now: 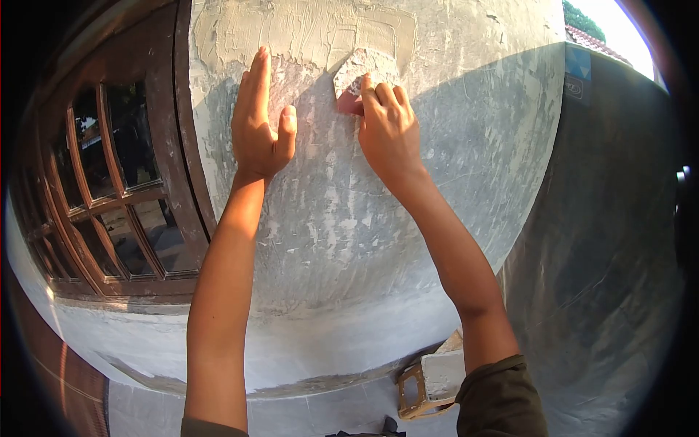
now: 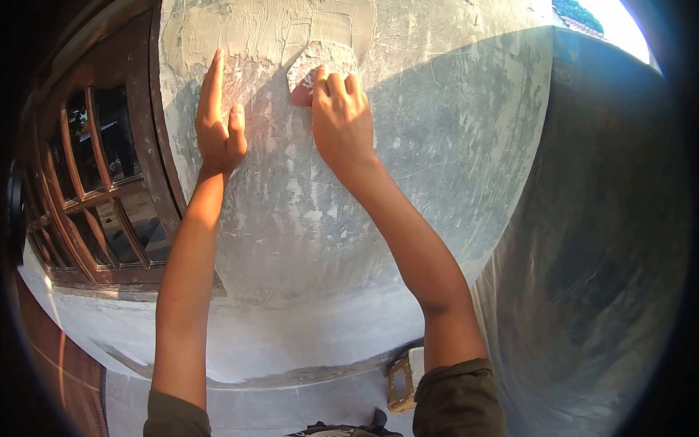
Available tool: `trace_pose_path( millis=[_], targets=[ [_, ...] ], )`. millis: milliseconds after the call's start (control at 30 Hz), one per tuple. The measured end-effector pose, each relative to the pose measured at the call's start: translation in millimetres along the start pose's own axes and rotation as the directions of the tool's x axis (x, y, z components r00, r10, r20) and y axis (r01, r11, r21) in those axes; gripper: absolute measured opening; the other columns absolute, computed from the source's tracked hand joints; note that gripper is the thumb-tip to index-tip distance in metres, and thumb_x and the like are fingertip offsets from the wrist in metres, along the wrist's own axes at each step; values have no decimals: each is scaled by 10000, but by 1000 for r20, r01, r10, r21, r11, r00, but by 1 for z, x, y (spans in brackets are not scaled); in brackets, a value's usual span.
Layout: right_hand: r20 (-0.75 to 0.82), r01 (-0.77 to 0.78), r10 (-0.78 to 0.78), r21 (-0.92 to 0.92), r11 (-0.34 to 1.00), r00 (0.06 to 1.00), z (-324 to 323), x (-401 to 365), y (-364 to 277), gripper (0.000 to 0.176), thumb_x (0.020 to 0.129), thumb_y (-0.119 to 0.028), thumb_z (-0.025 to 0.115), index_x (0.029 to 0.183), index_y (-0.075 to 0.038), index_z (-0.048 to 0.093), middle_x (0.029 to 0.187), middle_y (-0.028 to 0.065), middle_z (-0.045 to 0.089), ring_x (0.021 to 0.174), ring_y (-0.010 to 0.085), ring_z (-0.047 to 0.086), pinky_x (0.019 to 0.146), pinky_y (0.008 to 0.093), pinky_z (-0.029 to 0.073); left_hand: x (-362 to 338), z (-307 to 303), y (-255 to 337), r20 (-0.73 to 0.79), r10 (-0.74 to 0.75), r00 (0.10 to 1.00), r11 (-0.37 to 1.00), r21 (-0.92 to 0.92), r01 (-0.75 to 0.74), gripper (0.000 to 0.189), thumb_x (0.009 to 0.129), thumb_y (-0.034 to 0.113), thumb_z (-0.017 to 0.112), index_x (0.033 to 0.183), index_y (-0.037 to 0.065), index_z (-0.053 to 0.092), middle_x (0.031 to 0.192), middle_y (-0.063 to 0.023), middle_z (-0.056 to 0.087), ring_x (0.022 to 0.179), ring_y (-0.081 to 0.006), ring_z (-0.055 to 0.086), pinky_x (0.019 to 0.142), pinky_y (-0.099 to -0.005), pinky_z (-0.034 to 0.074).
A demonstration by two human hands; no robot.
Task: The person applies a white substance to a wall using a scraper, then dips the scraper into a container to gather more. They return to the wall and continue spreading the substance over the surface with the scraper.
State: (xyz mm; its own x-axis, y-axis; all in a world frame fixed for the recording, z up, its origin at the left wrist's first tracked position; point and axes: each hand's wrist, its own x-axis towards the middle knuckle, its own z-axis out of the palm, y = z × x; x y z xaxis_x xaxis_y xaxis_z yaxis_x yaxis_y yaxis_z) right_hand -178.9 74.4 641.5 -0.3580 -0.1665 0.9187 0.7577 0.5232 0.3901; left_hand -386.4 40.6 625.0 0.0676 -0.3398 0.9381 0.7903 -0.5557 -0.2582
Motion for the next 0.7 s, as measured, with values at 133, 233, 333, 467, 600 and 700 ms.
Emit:
trace_pose_path(
  millis=[133,233,333,467,600,700],
  targets=[
    [78,-28,27,17,999,997,-1,-23,-13,461,830,-11,614,1279,92,618,1008,116,619,920,263,593,756,351,521,0,0,-2,-14,22,1000,999,-27,-22,683,931,279,449,1494,-101,383,1541,-286,420,1433,-424,417,1202,-507,299],
    [107,-29,23,46,999,994,-4,-45,-27,466,828,-6,613,1283,94,615,963,113,611,898,258,596,745,353,518,0,0,-4,-34,29,999,998,-46,-30,675,945,289,441,1492,-103,384,1538,-287,422,1430,-433,416,1198,-499,307],
    [198,-81,59,107,991,978,-25,-64,-45,467,809,10,633,1271,80,616,903,97,599,859,250,611,722,358,523,0,0,-4,-35,26,999,998,-55,-28,669,959,300,434,1493,-101,385,1537,-287,424,1428,-438,417,1194,-491,314],
    [259,-215,100,470,856,961,-66,-73,-50,382,805,32,669,1186,58,650,842,92,650,789,202,661,593,342,504,1,0,-4,-19,20,1000,999,-39,-21,665,969,308,425,1496,-96,384,1539,-285,423,1428,-434,419,1192,-484,318],
    [616,-639,245,769,16,749,-92,-63,-23,173,881,7,648,1037,44,715,925,128,751,698,161,693,623,358,549,0,0,-4,-16,-1,1000,999,-43,0,669,973,318,422,1501,-92,381,1542,-283,420,1435,-427,411,1198,-478,310],
    [742,-665,316,670,-329,591,-112,-60,-7,159,926,32,629,1068,50,697,1003,152,743,886,216,743,741,325,617,-2,0,-2,-39,-19,999,997,-70,17,679,974,327,425,1506,-92,374,1543,-289,416,1444,-420,402,1203,-470,302]
  ],
)
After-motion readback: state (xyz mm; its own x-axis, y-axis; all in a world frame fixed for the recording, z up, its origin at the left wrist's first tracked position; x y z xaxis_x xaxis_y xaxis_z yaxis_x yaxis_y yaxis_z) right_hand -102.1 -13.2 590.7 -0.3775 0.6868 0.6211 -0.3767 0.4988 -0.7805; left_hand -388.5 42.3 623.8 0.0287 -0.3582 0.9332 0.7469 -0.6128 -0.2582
